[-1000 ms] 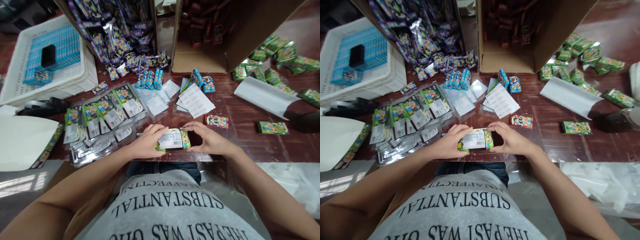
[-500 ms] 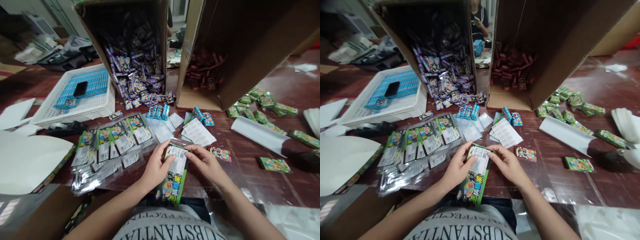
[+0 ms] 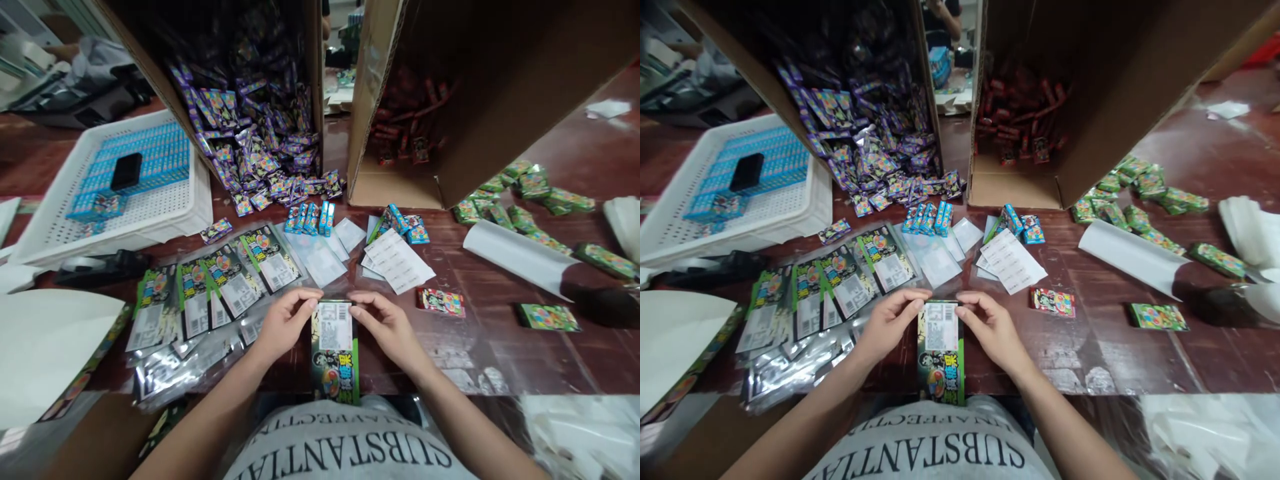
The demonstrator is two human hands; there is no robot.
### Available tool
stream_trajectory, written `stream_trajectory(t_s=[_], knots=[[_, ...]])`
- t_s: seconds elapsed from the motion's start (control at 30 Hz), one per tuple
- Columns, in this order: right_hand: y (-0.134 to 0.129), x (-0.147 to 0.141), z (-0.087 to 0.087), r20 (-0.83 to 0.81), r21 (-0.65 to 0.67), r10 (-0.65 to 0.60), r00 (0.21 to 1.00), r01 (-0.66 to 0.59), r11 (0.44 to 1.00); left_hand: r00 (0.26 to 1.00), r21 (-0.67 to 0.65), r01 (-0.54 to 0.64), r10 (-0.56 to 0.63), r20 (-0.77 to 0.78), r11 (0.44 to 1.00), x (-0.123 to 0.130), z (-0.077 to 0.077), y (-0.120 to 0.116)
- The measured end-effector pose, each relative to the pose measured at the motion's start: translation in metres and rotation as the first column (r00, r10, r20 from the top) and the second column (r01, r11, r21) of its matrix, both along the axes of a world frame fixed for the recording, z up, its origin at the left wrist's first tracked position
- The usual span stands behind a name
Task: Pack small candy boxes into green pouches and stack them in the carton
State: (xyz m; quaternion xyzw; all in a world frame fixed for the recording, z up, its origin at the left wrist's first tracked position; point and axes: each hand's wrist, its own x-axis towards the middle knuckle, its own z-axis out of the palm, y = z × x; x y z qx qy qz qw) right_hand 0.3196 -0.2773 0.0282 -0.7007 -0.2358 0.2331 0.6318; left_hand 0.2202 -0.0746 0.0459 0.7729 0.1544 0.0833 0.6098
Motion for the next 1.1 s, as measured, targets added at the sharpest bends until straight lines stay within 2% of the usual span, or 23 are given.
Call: stream_trajectory(t_s=[0.1,0.2,0.33,0.47,0.53,0.6,0.67,0.73,0.83,0.9,1.0,1.1], knots=[[0.001,0.003,0.0,0.058,0.032,-0.012,0.998,0.01,0.999,0.997,-0.183,-0.07,0.06,-0.057,0.981,0.005,-0.002,0.001],[0.002,0.008,0.003,0.037,0.028,0.009,0.999,-0.01,1.0,0.996,-0.178,-0.017,0.001,-0.092,0.984,0.008,0.001,0.003],[0.004,0.016,0.014,0.073,-0.089,0.11,0.991,-0.103,0.991,0.988,-0.202,0.062,-0.089,-0.125,0.977,0.011,0.008,0.008],[0.007,0.018,0.022,-0.014,-0.059,0.035,0.999,-0.035,0.998,0.985,-0.232,0.008,-0.047,-0.164,0.973,0.017,0.011,0.011],[0.005,0.021,0.025,0.071,-0.019,0.026,0.997,-0.025,1.0,0.983,-0.212,-0.041,0.001,-0.184,0.976,0.02,0.011,0.011],[0.0,0.029,0.029,0.238,-0.056,0.128,0.963,-0.118,0.991,0.982,-0.196,-0.056,0.018,-0.189,0.979,0.022,0.011,0.009],[-0.005,0.04,0.033,0.321,-0.146,0.298,0.899,-0.264,0.953,0.987,-0.22,-0.016,-0.019,-0.157,0.975,0.022,0.013,0.006],[-0.008,0.052,0.038,0.259,-0.2,0.437,0.861,-0.395,0.897,0.991,-0.289,0.054,-0.086,-0.099,0.956,0.02,0.016,0.002],[-0.01,0.063,0.041,0.066,-0.199,0.531,0.845,-0.51,0.837,0.987,-0.366,0.143,-0.16,-0.017,0.919,0.012,0.017,-0.001],[-0.009,0.064,0.04,-0.021,-0.185,0.537,0.843,-0.532,0.827,0.981,-0.349,0.185,-0.193,0.012,0.919,0.008,0.016,0.0],[-0.006,0.058,0.037,-0.048,-0.19,0.527,0.849,-0.525,0.829,0.966,-0.294,0.247,-0.257,0.003,0.923,0.004,0.013,0.004],[-0.004,0.054,0.033,-0.072,-0.189,0.595,0.8,-0.597,0.78,0.941,-0.22,0.317,-0.335,-0.048,0.922,0.005,0.01,0.007]])
